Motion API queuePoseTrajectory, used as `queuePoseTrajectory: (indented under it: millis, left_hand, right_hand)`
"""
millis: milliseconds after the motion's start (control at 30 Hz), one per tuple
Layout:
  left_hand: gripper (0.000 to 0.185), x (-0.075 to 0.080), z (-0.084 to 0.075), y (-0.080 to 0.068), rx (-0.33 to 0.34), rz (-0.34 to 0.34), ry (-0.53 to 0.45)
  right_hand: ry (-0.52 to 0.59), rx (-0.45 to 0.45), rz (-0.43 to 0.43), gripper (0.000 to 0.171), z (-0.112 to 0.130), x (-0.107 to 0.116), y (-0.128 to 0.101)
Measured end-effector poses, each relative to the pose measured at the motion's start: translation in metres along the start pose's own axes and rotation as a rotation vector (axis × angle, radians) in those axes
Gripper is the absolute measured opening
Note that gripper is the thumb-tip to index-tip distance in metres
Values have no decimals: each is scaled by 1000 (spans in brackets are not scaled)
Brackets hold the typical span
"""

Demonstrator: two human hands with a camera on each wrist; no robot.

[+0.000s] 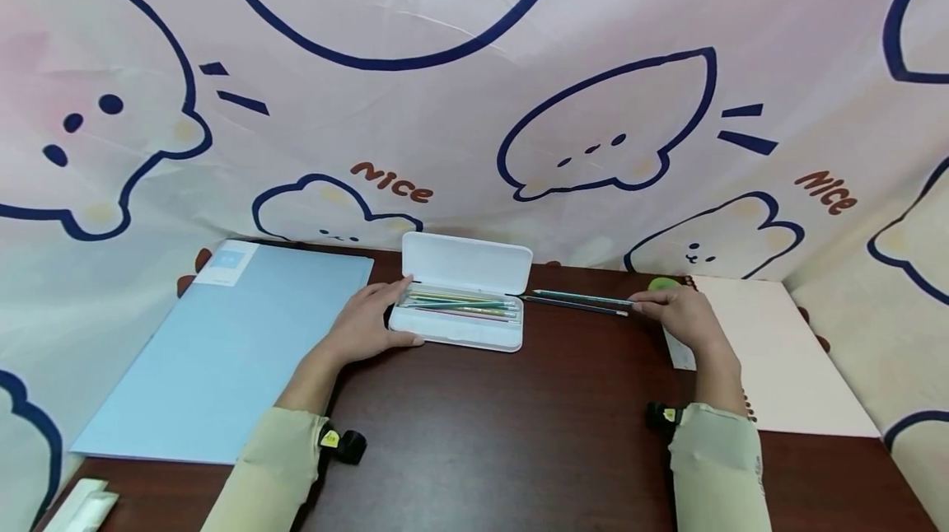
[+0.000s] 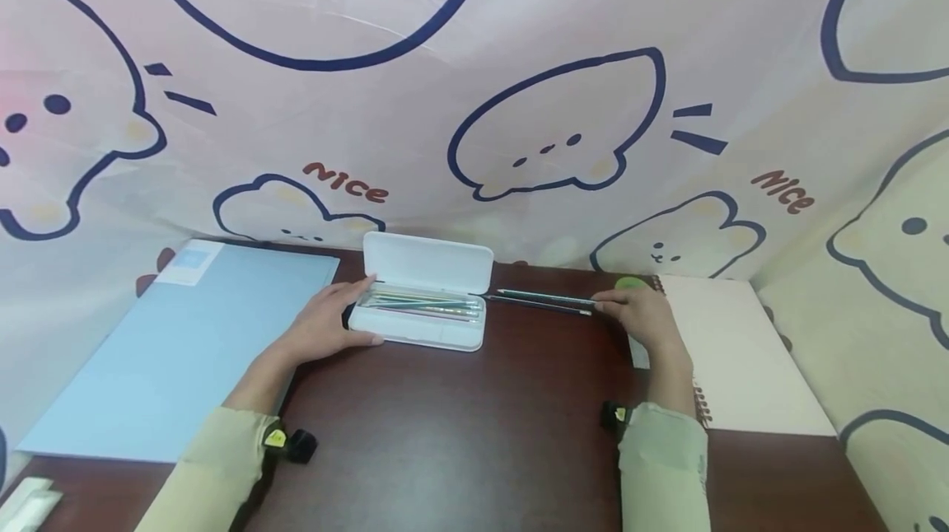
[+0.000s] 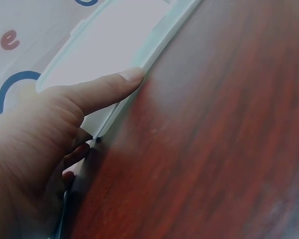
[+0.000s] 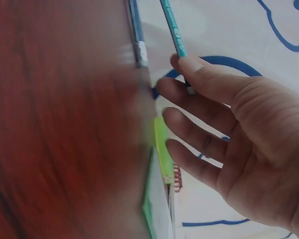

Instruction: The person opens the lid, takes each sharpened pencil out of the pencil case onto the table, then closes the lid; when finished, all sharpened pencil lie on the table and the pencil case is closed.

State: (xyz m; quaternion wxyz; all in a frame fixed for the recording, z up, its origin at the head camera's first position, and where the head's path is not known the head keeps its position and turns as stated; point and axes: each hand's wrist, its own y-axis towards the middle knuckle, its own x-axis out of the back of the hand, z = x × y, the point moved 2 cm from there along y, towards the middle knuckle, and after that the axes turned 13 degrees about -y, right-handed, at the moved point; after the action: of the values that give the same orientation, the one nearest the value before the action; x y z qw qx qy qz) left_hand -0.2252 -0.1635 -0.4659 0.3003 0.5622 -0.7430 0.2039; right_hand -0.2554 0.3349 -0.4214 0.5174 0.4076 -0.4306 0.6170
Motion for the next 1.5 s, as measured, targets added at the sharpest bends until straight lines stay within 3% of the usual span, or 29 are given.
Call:
queuePoseTrajectory:
  millis: [233, 667, 967, 1500]
  left_hand:
    - [106, 4, 1, -1, -13, 10, -50]
    - [106, 2, 2, 1, -19, 8, -35]
    - [106, 3, 2, 0, -17, 8, -28]
    - [106, 4, -1, 0, -23, 4, -22]
  right_hand:
    - [-23, 42, -45, 28, 16, -3, 5]
    - [-73, 103, -52, 23, 25, -12, 12]
    - [-85, 167, 57, 28, 36, -18, 18]
    - [-140, 129, 30, 13, 32, -14, 14]
